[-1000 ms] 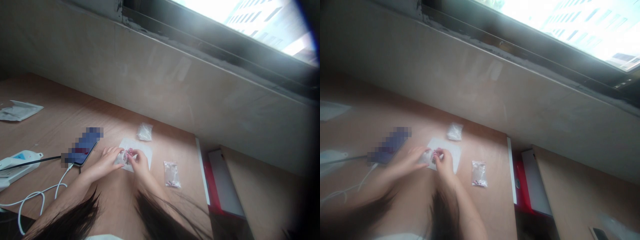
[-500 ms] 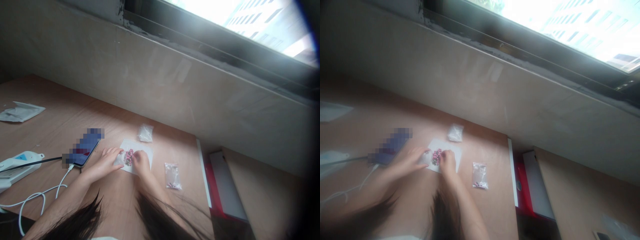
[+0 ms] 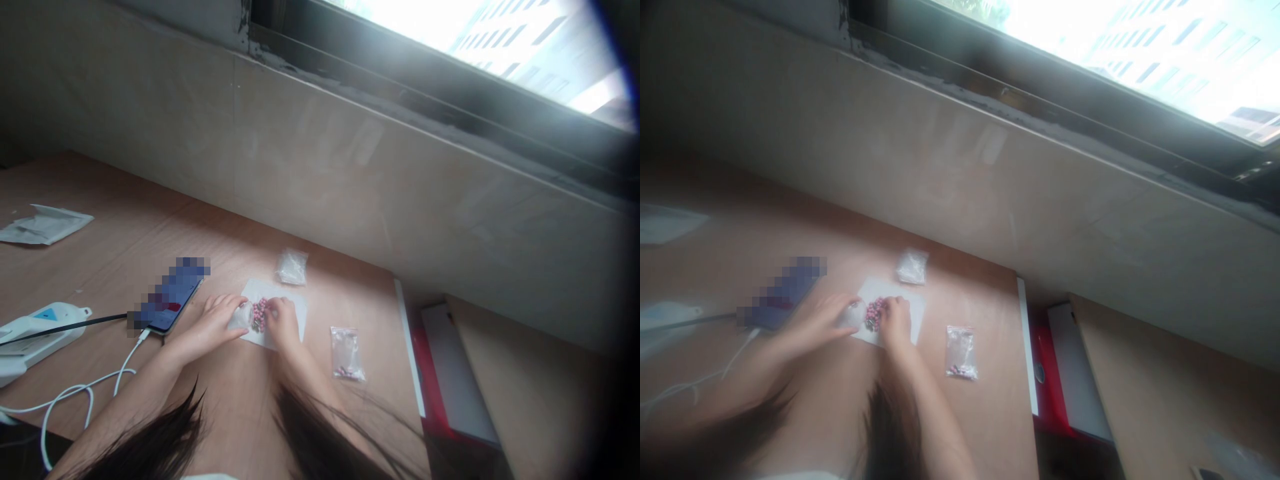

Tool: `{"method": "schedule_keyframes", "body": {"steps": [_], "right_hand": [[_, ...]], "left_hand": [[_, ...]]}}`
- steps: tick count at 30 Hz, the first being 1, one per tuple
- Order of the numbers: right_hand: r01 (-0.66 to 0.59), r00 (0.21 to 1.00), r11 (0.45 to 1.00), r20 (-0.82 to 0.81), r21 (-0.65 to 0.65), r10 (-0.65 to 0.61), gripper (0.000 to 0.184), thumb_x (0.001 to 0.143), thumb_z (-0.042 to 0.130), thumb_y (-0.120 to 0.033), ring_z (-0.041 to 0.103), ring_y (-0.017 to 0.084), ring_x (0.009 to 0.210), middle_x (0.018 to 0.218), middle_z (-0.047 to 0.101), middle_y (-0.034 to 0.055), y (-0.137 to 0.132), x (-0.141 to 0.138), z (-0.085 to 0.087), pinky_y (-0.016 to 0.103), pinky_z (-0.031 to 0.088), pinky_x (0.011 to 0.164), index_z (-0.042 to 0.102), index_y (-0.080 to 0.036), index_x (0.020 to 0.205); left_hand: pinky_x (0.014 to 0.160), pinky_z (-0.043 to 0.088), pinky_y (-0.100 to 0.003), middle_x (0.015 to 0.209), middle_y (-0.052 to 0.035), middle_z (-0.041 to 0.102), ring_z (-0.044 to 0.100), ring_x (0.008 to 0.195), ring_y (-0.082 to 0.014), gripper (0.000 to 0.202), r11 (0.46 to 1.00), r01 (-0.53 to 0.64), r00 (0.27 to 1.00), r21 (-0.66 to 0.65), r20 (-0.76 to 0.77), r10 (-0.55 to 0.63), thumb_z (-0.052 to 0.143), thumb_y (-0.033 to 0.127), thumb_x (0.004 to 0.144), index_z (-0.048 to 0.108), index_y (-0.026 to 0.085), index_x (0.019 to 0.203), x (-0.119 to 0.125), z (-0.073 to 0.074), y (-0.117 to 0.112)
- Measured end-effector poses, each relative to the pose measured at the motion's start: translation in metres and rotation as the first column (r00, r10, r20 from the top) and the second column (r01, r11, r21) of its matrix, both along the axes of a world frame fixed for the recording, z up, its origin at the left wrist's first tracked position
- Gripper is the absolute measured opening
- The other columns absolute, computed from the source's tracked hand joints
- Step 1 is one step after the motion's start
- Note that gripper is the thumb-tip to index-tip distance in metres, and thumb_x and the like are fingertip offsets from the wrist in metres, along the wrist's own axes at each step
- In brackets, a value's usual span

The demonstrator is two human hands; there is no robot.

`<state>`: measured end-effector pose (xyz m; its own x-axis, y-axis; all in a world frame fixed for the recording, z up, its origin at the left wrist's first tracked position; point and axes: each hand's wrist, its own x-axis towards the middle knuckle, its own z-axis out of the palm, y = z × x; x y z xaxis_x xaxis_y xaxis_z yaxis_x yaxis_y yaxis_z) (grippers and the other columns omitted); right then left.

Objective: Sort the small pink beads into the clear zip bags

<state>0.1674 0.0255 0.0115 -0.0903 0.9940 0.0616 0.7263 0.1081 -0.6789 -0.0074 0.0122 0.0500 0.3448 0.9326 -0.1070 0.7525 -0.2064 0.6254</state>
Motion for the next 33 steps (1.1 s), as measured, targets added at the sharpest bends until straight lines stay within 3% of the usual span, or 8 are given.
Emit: {"method": "schedule_keyframes", "body": {"steps": [11,15,18,21,26,30,33], "right_hand": [[-0.006,1.000,0.999,0.007,-0.042,0.006,0.005,0.068,0.052,-0.015,0.046,0.016,0.071,0.072,0.054,0.0054,0.003,0.007,-0.002,0.026,0.035,0.065,0.054,-0.016,0.064],[0.103,0.984,0.992,-0.139,-0.075,-0.113,0.008,0.071,0.048,-0.018,0.048,0.016,0.070,0.070,0.055,0.0044,-0.005,0.000,0.018,0.027,0.036,0.065,0.055,-0.016,0.067],[0.018,0.964,0.997,-0.265,-0.079,-0.039,0.011,0.074,0.048,-0.023,0.049,0.017,0.079,0.075,0.056,0.0040,-0.014,-0.010,0.042,0.028,0.037,0.070,0.056,-0.017,0.071],[-0.045,0.957,0.996,-0.288,-0.080,0.020,0.013,0.074,0.049,-0.027,0.046,0.019,0.091,0.085,0.054,0.0054,-0.024,-0.016,0.060,0.031,0.036,0.077,0.059,-0.020,0.077],[-0.079,0.947,0.989,-0.320,-0.124,0.035,0.013,0.071,0.053,-0.030,0.045,0.021,0.096,0.094,0.052,0.0072,-0.031,-0.010,0.061,0.032,0.038,0.076,0.061,-0.019,0.074],[-0.083,0.893,0.986,-0.450,-0.143,0.010,0.016,0.075,0.047,-0.028,0.053,0.016,0.076,0.076,0.058,0.0039,-0.029,-0.002,0.059,0.028,0.041,0.068,0.058,-0.017,0.073],[-0.086,0.850,0.984,-0.527,-0.158,-0.010,0.017,0.075,0.046,-0.027,0.055,0.014,0.068,0.074,0.060,0.0032,-0.028,0.001,0.064,0.026,0.042,0.064,0.058,-0.016,0.072]], "left_hand": [[0.088,0.028,-0.040,0.111,-0.0096,0.051,0.042,0.105,-0.0259,0.047,1.000,0.008,1.000,0.028,-0.001,-0.008,0.054,0.039,0.067,0.045,0.018,0.108,0.001,-0.003,-0.001],[0.088,0.029,-0.040,0.109,-0.0095,0.052,0.044,0.103,-0.0256,0.045,0.999,0.007,1.000,0.045,0.007,-0.007,0.055,0.038,0.067,0.046,0.018,0.106,0.004,-0.004,-0.002],[0.087,0.029,-0.040,0.108,-0.0096,0.053,0.044,0.103,-0.0262,0.041,0.998,-0.019,0.999,0.068,0.031,0.017,0.054,0.039,0.067,0.048,0.018,0.103,0.012,-0.005,-0.002],[0.087,0.031,-0.041,0.107,-0.0104,0.052,0.045,0.102,-0.0269,0.039,0.994,-0.083,0.994,0.077,0.083,0.076,0.054,0.035,0.068,0.047,0.018,0.102,0.019,-0.006,-0.001],[0.088,0.034,-0.038,0.110,-0.0100,0.047,0.043,0.105,-0.0250,0.047,0.989,-0.132,0.960,0.061,0.258,0.112,0.057,0.031,0.066,0.042,0.018,0.108,0.021,-0.001,-0.004],[0.084,0.039,-0.033,0.111,-0.0071,0.048,0.045,0.104,-0.0224,0.049,0.988,-0.120,0.887,-0.099,0.436,0.152,0.057,0.036,0.067,0.040,0.021,0.110,0.015,0.017,-0.009],[0.069,0.046,-0.028,0.105,-0.0059,0.052,0.053,0.093,-0.0205,0.038,0.957,-0.089,0.799,-0.277,0.553,0.235,0.048,0.039,0.074,0.043,0.021,0.107,0.012,0.031,-0.011]]}}
